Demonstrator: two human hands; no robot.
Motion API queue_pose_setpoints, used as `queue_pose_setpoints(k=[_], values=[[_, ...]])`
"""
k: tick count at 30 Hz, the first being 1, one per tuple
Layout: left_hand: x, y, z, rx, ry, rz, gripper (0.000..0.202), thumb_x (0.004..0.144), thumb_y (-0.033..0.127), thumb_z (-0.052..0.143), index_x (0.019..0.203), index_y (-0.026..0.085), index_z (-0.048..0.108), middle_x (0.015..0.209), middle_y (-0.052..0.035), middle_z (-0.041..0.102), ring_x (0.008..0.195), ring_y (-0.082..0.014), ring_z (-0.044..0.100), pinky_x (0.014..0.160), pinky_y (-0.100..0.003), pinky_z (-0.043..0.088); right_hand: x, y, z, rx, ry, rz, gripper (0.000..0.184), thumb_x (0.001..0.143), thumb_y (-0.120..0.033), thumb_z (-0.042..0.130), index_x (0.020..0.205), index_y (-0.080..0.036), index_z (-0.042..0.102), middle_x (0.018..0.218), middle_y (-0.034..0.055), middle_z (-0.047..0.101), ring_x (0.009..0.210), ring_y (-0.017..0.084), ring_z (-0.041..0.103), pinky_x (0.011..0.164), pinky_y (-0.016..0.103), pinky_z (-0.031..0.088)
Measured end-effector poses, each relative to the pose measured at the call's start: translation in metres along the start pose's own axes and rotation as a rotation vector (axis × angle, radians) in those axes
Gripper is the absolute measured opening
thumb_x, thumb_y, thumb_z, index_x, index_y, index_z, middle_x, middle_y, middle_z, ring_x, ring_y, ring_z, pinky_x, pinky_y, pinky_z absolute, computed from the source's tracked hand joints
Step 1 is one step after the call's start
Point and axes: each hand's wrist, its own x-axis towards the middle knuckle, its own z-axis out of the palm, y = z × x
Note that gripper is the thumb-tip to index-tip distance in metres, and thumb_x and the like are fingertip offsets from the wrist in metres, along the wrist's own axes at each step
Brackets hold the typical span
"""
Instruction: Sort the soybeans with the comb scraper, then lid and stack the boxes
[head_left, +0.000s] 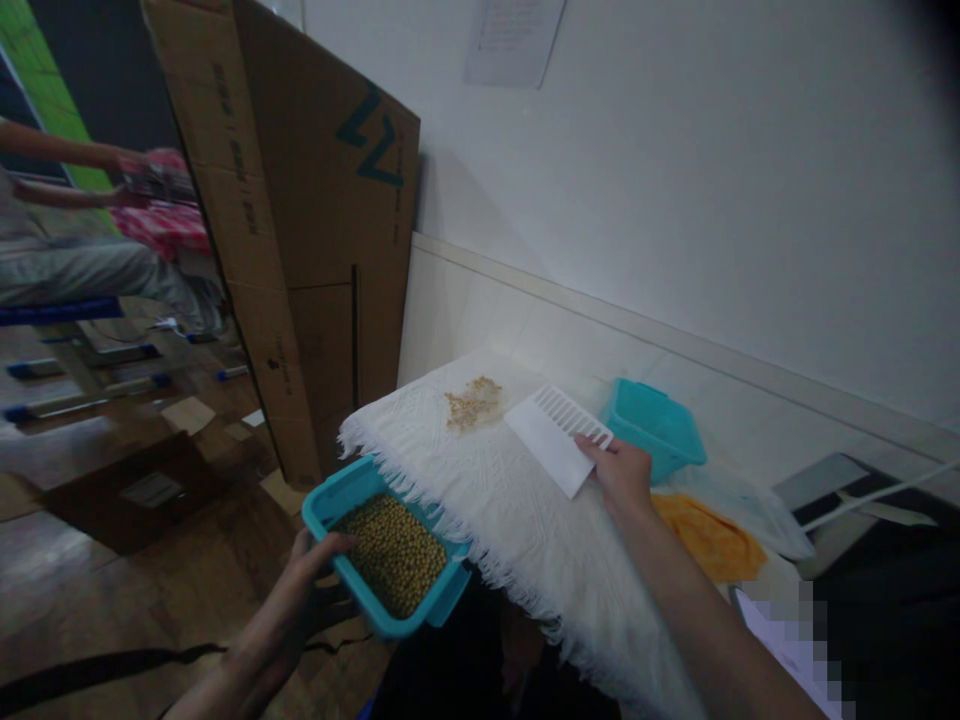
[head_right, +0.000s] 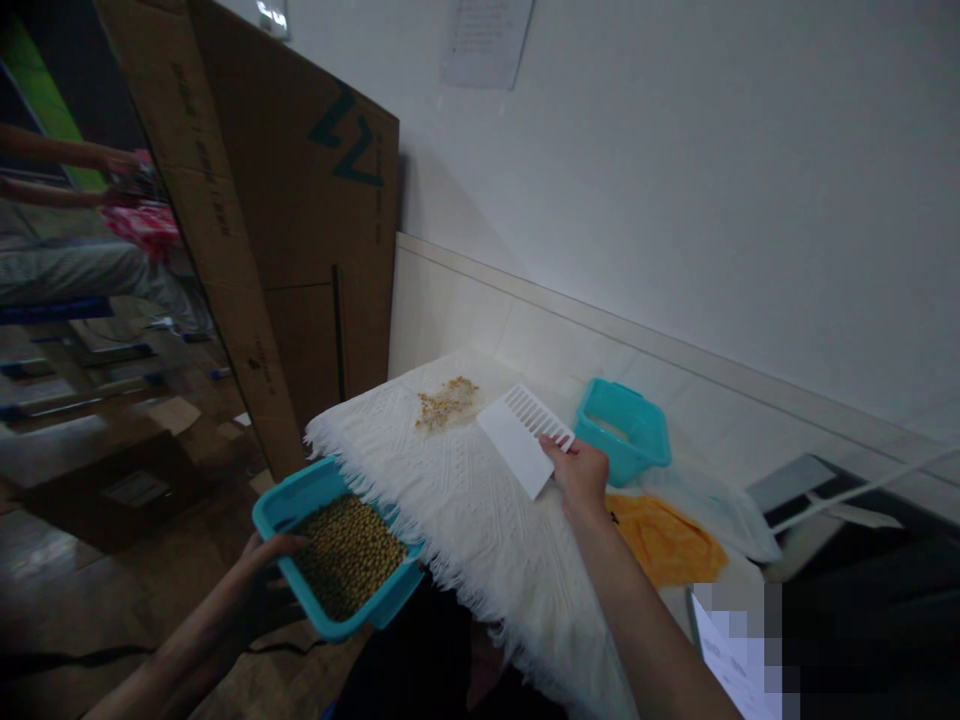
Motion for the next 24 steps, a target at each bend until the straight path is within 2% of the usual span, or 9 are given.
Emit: queue_pose_setpoints(k=[3,6,9,12,15,18,21,24], values=[[-0.001,0.0,0.001,-0.011,-0.005,0.01,0.082,0.068,0.042,0.106,0.135,0.034,0.058,0.111,-0.0038,0.077,0.084,-0.0288,0.085,0.087,-0.052,0.075,-0.005,-0.005,0.004,0.113,0.033,0.096,0.053,0.056,-0.063,0.102,0.076,-0.017,0.086,0.066,0.0072,0.08,0.066,0.03,0.078,0.054,0.037,0.063],[-0.004,0.001,0.002,-0.009,-0.013,0.017,0.08,0.069,0.042,0.105,0.133,0.034,0.058,0.112,-0.0038,0.077,0.084,-0.0285,0.085,0.088,-0.053,0.075,-0.014,-0.008,0.016,0.195,-0.014,0.133,0.057,0.05,-0.066,0.103,0.075,-0.017,0.085,0.07,0.0081,0.082,0.064,0.029,0.076,0.053,0.038,0.061],[-0.007,0.004,0.003,-0.004,0.002,0.016,0.081,0.071,0.041,0.104,0.136,0.034,0.057,0.108,-0.0022,0.075,0.083,-0.0279,0.085,0.088,-0.051,0.075,-0.017,-0.005,0.028,0.147,-0.091,0.124,0.061,0.052,-0.069,0.101,0.077,-0.015,0.087,0.071,0.0086,0.082,0.064,0.028,0.076,0.055,0.037,0.059],[-0.008,0.005,0.004,-0.007,0.019,0.016,0.082,0.07,0.041,0.104,0.137,0.033,0.059,0.109,-0.0031,0.077,0.084,-0.029,0.085,0.086,-0.051,0.074,-0.01,0.004,0.029,0.049,-0.051,0.077,0.063,0.056,-0.072,0.094,0.079,-0.014,0.088,0.073,0.0108,0.084,0.066,0.029,0.076,0.057,0.036,0.056],[-0.007,0.004,0.004,-0.011,0.015,0.014,0.083,0.068,0.041,0.106,0.136,0.031,0.06,0.11,-0.0055,0.079,0.085,-0.0302,0.085,0.084,-0.049,0.073,0.0,0.013,0.019,-0.053,0.038,0.022,0.063,0.06,-0.074,0.092,0.078,-0.014,0.087,0.07,0.0104,0.082,0.069,0.03,0.076,0.059,0.036,0.055],[-0.004,0.002,0.002,-0.001,0.005,0.02,0.083,0.069,0.041,0.105,0.137,0.031,0.059,0.111,-0.007,0.079,0.084,-0.0306,0.085,0.082,-0.049,0.072,0.006,0.016,0.003,-0.09,0.066,-0.01,0.062,0.068,-0.074,0.092,0.082,-0.014,0.089,0.069,0.0088,0.081,0.07,0.029,0.076,0.062,0.036,0.057],[-0.002,0.0,0.001,0.006,0.004,0.03,0.078,0.073,0.04,0.102,0.138,0.031,0.059,0.111,-0.0074,0.078,0.083,-0.0304,0.085,0.082,-0.049,0.073,0.011,0.01,-0.016,-0.095,0.135,-0.068,0.054,0.077,-0.064,0.088,0.092,-0.012,0.092,0.078,0.0117,0.086,0.075,0.03,0.078,0.064,0.036,0.058],[0.0,-0.001,0.002,-0.006,0.014,0.005,0.079,0.071,0.037,0.103,0.135,0.033,0.058,0.111,-0.0066,0.079,0.084,-0.0307,0.085,0.084,-0.051,0.074,0.013,0.001,-0.03,-0.298,0.217,-0.187,0.041,0.087,-0.051,0.079,0.093,-0.013,0.092,0.084,0.0155,0.088,0.079,0.031,0.079,0.067,0.036,0.053]])
